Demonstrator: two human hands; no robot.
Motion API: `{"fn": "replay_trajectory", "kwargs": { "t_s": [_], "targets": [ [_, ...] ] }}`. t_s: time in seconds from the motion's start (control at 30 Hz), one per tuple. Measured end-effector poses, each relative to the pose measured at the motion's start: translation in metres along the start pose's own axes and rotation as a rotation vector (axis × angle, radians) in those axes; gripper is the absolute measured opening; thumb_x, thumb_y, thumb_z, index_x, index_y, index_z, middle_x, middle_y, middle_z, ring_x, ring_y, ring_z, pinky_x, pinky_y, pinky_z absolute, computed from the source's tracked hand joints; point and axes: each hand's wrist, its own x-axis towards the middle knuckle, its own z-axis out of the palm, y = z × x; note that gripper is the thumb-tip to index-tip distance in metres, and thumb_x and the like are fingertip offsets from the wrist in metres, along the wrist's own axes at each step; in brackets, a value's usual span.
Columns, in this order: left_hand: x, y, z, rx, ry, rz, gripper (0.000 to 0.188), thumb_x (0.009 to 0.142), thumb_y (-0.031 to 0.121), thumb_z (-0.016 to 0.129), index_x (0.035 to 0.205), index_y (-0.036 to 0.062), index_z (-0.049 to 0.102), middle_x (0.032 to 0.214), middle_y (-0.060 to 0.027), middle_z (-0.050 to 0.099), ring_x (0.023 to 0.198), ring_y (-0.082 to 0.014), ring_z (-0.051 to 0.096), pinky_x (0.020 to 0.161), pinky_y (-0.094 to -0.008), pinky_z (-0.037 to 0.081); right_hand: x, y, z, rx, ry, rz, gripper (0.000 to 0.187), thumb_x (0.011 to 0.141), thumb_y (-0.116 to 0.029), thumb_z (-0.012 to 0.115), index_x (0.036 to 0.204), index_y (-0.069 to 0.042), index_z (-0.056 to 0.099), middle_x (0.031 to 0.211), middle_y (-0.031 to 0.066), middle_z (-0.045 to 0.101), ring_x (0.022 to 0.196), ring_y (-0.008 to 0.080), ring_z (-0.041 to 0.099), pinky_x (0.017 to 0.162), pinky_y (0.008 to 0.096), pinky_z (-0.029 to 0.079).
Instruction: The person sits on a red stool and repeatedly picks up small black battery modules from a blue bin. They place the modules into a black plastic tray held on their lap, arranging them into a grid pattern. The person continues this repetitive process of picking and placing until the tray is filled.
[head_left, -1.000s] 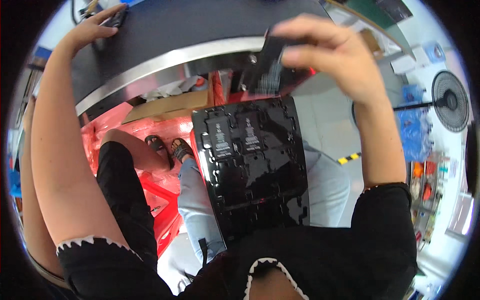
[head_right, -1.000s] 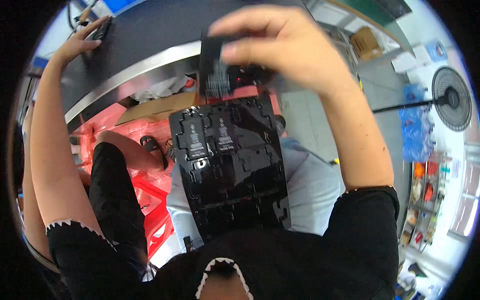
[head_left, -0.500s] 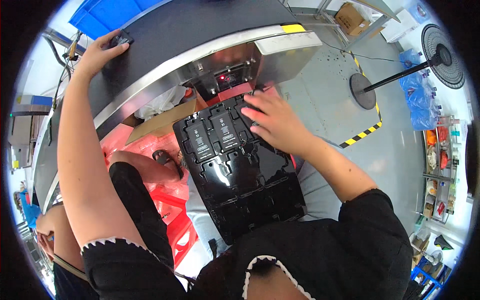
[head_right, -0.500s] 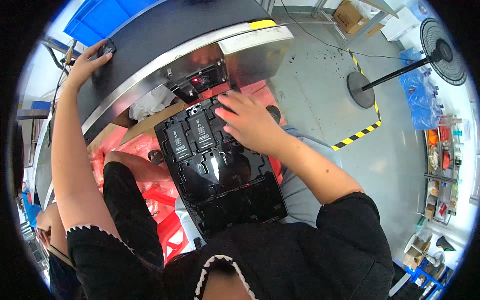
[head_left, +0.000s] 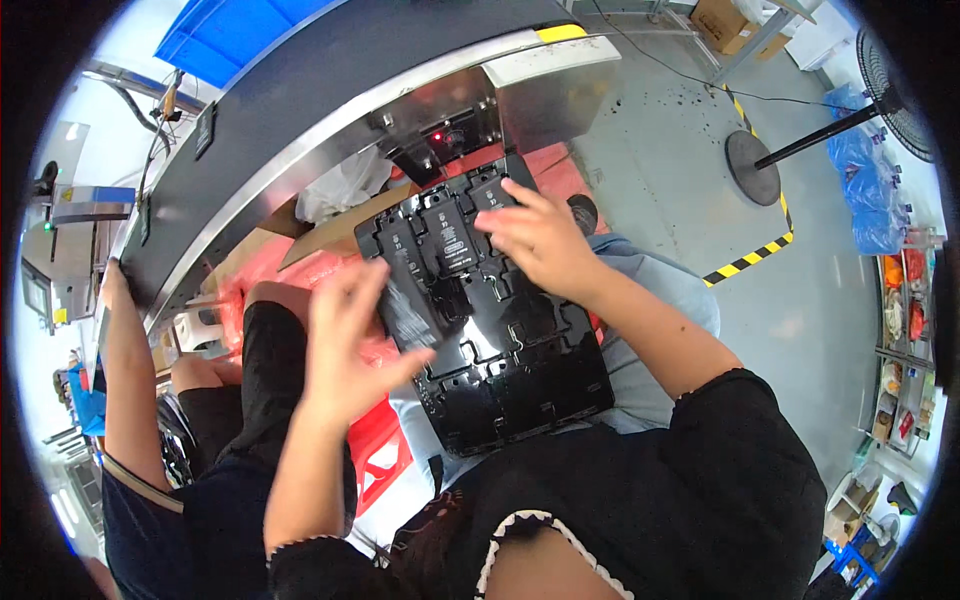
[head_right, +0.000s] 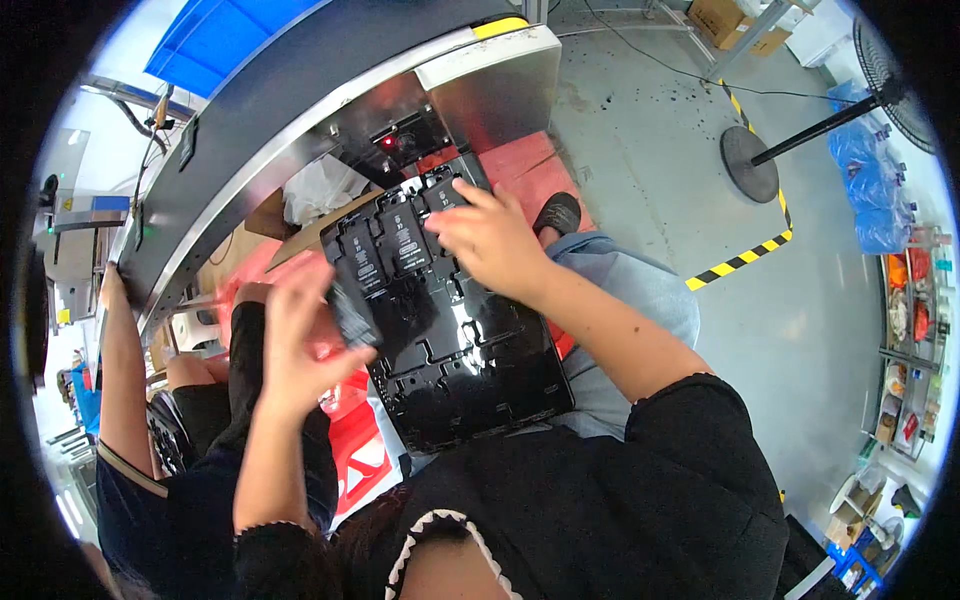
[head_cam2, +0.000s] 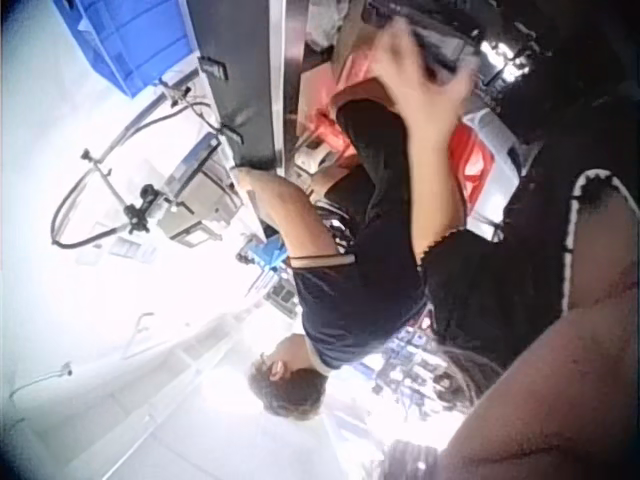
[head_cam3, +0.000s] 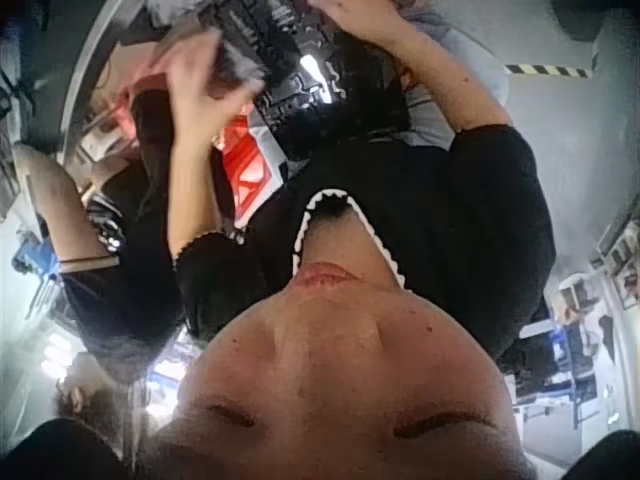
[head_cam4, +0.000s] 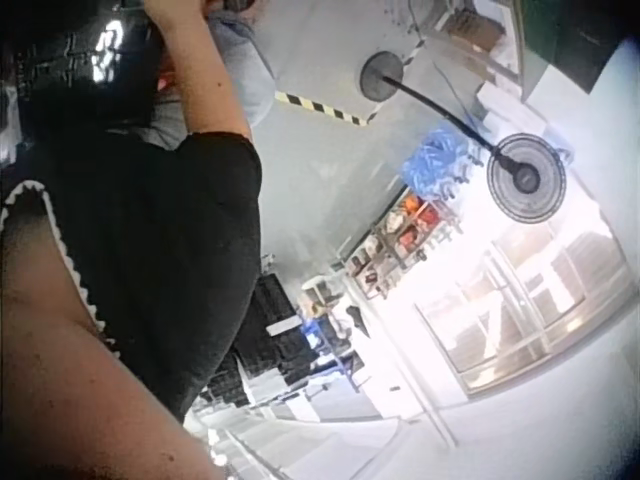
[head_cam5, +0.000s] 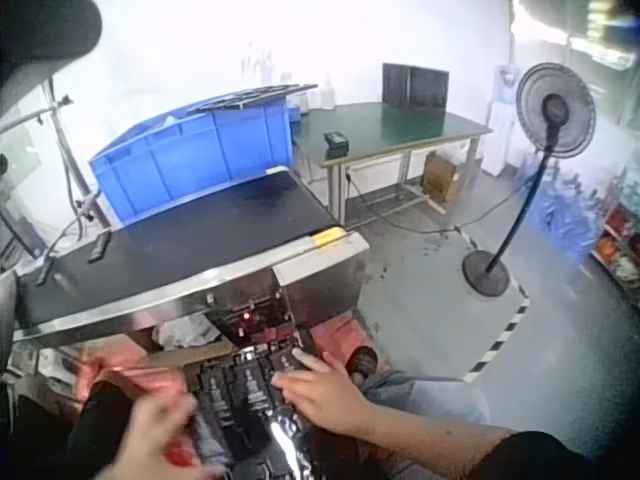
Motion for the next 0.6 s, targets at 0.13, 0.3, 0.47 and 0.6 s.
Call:
{"fn": "replay_trajectory", "kwargs": {
  "t_s": [0.13,0.3,0.47,0.6],
  "targets": [
    [-0.039,0.004,0.047,-0.042,-0.061,-0.090,0.088,0.056,0.021,0.088,0.135,0.0032,0.052,0.129,-0.0155,0.052,0.122,-0.0341,0.048,0.106,-0.0437,0.037,0.030,0.020,-0.011,-0.120,0.138,-0.105,0.041,0.087,-0.018,0.065,0.126,-0.010,0.062,0.134,0.0088,0.055,0.132,0.0321,0.043,0.108,0.0468,0.033],
    [-0.048,-0.002,0.058,0.061,-0.096,-0.056,0.084,0.058,0.024,0.085,0.134,0.0055,0.053,0.136,-0.0124,0.051,0.127,-0.0341,0.047,0.109,-0.0473,0.033,0.047,0.011,-0.027,-0.170,-0.084,-0.143,0.035,0.077,-0.017,0.073,0.110,-0.010,0.066,0.116,0.0057,0.058,0.120,0.0291,0.048,0.101,0.0454,0.036],
    [-0.051,0.005,0.058,0.096,-0.134,-0.093,0.080,0.065,0.028,0.081,0.136,0.0061,0.051,0.141,-0.0122,0.048,0.136,-0.0346,0.040,0.115,-0.0543,0.024,0.039,0.014,-0.016,-0.160,0.041,-0.171,0.037,0.076,-0.015,0.073,0.113,-0.011,0.065,0.116,0.0049,0.058,0.120,0.0282,0.048,0.101,0.0458,0.036],
    [-0.053,0.009,0.061,0.122,-0.127,-0.127,0.079,0.067,0.029,0.079,0.138,0.0062,0.050,0.142,-0.0125,0.046,0.138,-0.0349,0.038,0.116,-0.0546,0.023,0.045,0.009,-0.021,-0.198,-0.020,-0.116,0.039,0.077,-0.014,0.071,0.115,-0.010,0.065,0.112,0.0054,0.061,0.116,0.0274,0.051,0.099,0.0473,0.037]
  ]
}}
